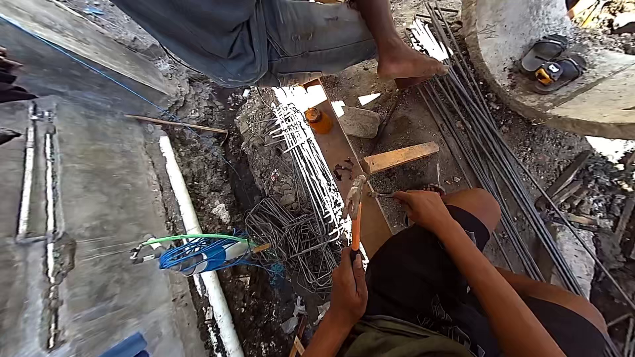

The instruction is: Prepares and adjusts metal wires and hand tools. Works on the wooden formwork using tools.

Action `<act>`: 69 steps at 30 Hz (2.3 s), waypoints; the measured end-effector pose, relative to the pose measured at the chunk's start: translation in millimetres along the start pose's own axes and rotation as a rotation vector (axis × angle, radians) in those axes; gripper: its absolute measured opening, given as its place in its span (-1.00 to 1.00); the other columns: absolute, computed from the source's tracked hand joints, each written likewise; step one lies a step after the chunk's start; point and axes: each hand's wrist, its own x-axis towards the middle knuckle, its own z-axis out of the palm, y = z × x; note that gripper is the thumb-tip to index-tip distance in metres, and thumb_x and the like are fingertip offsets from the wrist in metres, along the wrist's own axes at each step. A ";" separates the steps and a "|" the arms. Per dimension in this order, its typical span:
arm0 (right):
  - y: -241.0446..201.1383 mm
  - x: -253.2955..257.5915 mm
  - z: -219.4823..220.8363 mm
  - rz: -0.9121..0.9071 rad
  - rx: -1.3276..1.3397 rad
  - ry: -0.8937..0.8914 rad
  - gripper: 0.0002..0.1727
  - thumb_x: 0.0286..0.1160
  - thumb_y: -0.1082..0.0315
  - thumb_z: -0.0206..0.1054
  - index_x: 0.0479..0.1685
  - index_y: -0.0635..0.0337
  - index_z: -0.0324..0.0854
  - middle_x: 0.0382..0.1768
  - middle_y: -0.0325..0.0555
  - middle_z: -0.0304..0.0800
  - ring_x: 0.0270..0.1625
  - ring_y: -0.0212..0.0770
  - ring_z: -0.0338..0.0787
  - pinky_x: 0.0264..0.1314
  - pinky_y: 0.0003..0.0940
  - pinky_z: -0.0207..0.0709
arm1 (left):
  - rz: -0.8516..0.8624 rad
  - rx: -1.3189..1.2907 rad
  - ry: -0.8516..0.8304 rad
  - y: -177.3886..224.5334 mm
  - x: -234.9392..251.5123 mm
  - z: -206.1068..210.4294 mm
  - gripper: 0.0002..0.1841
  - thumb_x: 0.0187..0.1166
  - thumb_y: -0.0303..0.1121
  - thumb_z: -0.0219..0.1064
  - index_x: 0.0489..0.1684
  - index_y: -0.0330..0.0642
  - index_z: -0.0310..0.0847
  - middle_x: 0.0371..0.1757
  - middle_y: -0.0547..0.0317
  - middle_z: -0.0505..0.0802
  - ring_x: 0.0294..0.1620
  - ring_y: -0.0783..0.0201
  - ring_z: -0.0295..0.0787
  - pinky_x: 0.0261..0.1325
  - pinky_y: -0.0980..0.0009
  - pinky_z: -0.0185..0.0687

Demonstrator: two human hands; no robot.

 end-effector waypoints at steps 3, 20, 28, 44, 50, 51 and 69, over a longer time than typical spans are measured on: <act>0.9 1.6 -1.9 -0.001 0.010 -0.020 -0.57 0.88 0.11 -0.02 0.44 -0.09 0.68 0.09 0.15 0.87 0.19 0.24 0.83 0.23 0.28 0.56 | -0.325 0.078 -0.280 -15.7 10.7 3.0 -0.56 0.88 -0.31 -0.12 0.13 -0.59 0.55 -0.49 -0.13 0.69 -0.46 0.00 0.70 -0.24 0.07 0.65; 9.1 3.4 -3.0 0.013 0.081 -0.044 -0.56 0.89 0.08 -0.02 0.44 -0.05 0.68 0.11 0.15 0.87 0.22 0.26 0.82 0.26 0.33 0.54 | -0.316 0.011 -0.178 1.3 19.0 -13.5 -0.51 0.87 -0.21 -0.20 -0.07 -0.46 0.58 -0.66 0.19 0.50 -0.68 0.31 0.46 -0.50 0.33 0.48; 11.5 2.0 3.6 -0.004 0.074 -0.045 -0.56 0.88 0.07 -0.02 0.42 -0.06 0.69 0.08 0.13 0.88 0.21 0.23 0.83 0.24 0.30 0.55 | -0.418 0.153 -0.394 7.9 23.3 -15.6 -0.54 0.92 -0.20 -0.13 0.17 -0.48 0.54 -0.42 -0.11 0.68 -0.38 -0.01 0.69 -0.15 0.05 0.62; 16.2 2.2 5.8 0.012 0.092 -0.052 -0.57 0.88 0.05 0.00 0.41 -0.09 0.69 0.07 0.12 0.88 0.19 0.23 0.83 0.23 0.29 0.56 | -0.083 0.209 -0.078 20.9 0.1 -12.3 -0.49 0.82 -0.16 -0.12 -0.06 -0.52 0.60 -0.72 0.14 0.52 -0.74 0.23 0.52 -0.60 0.28 0.52; 15.5 0.9 0.6 -0.002 0.082 -0.068 -0.56 0.89 0.05 -0.03 0.44 -0.09 0.67 0.08 0.13 0.88 0.21 0.22 0.82 0.26 0.28 0.54 | -0.416 0.288 -0.429 -1.5 20.9 -8.2 -0.54 0.92 -0.20 -0.10 0.20 -0.49 0.55 -0.39 -0.20 0.73 -0.28 -0.15 0.76 -0.07 -0.07 0.63; 15.2 0.2 -3.1 -0.004 0.083 -0.078 -0.55 0.89 0.05 -0.05 0.47 -0.08 0.65 0.11 0.14 0.86 0.24 0.23 0.80 0.29 0.29 0.52 | -0.404 0.260 -0.409 -1.4 24.2 -10.3 -0.53 0.92 -0.19 -0.11 0.14 -0.48 0.57 -0.45 -0.16 0.70 -0.36 -0.10 0.72 -0.15 -0.04 0.61; 33.2 -130.3 0.0 -0.016 0.676 0.966 -0.65 0.75 0.31 0.07 0.07 0.25 0.78 -0.36 -0.14 0.81 -0.39 -0.36 0.69 -0.23 -0.32 0.61 | -0.328 0.307 -0.205 4.3 15.4 34.4 -0.46 0.74 -0.36 0.16 0.63 -0.49 0.28 0.34 -0.52 0.67 0.20 -0.39 0.75 0.24 -0.24 0.62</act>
